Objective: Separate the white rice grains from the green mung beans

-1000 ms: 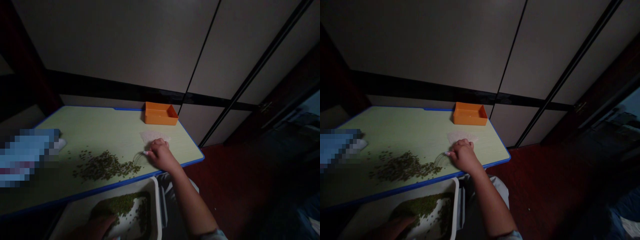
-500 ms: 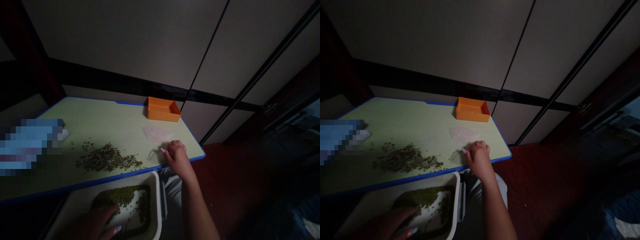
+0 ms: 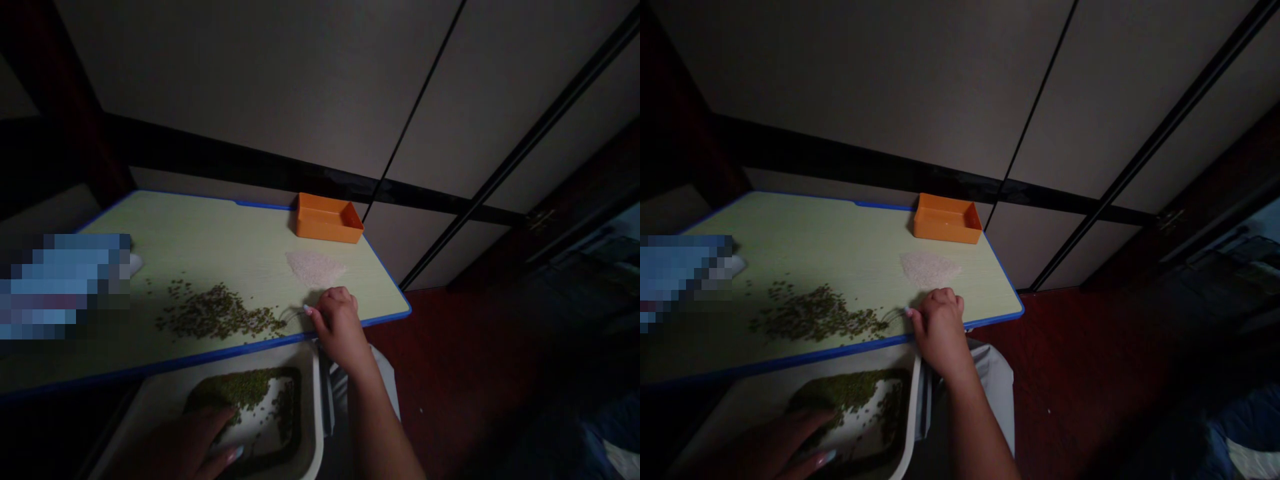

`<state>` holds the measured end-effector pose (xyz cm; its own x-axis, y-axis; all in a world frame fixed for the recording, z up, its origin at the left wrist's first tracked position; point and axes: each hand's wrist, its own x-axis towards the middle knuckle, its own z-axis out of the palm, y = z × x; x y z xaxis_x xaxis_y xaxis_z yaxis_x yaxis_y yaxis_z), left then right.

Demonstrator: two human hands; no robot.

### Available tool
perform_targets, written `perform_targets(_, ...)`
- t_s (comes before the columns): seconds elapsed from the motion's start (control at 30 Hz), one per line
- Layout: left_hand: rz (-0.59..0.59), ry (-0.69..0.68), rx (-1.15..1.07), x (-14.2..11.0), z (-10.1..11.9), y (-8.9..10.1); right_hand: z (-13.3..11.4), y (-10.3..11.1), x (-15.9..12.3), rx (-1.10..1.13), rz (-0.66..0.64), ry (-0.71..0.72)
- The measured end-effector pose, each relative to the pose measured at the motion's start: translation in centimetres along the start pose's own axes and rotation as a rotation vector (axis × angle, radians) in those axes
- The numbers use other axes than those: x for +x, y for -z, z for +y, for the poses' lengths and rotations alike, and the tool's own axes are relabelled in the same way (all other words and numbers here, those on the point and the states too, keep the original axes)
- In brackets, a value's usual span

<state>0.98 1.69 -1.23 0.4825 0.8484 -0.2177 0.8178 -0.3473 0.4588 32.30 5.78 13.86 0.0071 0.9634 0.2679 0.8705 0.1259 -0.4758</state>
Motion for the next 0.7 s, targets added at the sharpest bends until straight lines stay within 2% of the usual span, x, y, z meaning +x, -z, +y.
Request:
perform_targets(0.13, -0.025, 0.029, 0.018, 0.0, 0.9, 0.6, 1.2, 0.4, 0.1, 0.025, 0.069, 0.014)
perform_targets(0.33, -0.042, 0.03, 0.062, 0.4, 1.5, 1.1, 3.2, 0.8, 1.1, -0.04, 0.197, -0.079)
perform_targets(0.57, 0.003, -0.001, -0.001, 0.2, 1.2, 0.9, 3.3, 0.4, 2.2, 0.006, 0.101, -0.038)
perform_targets(0.7, -0.02, 0.03, 0.025, -0.2, 1.4, 0.9, 3.2, 0.9, 2.3, 0.034, 0.045, 0.0)
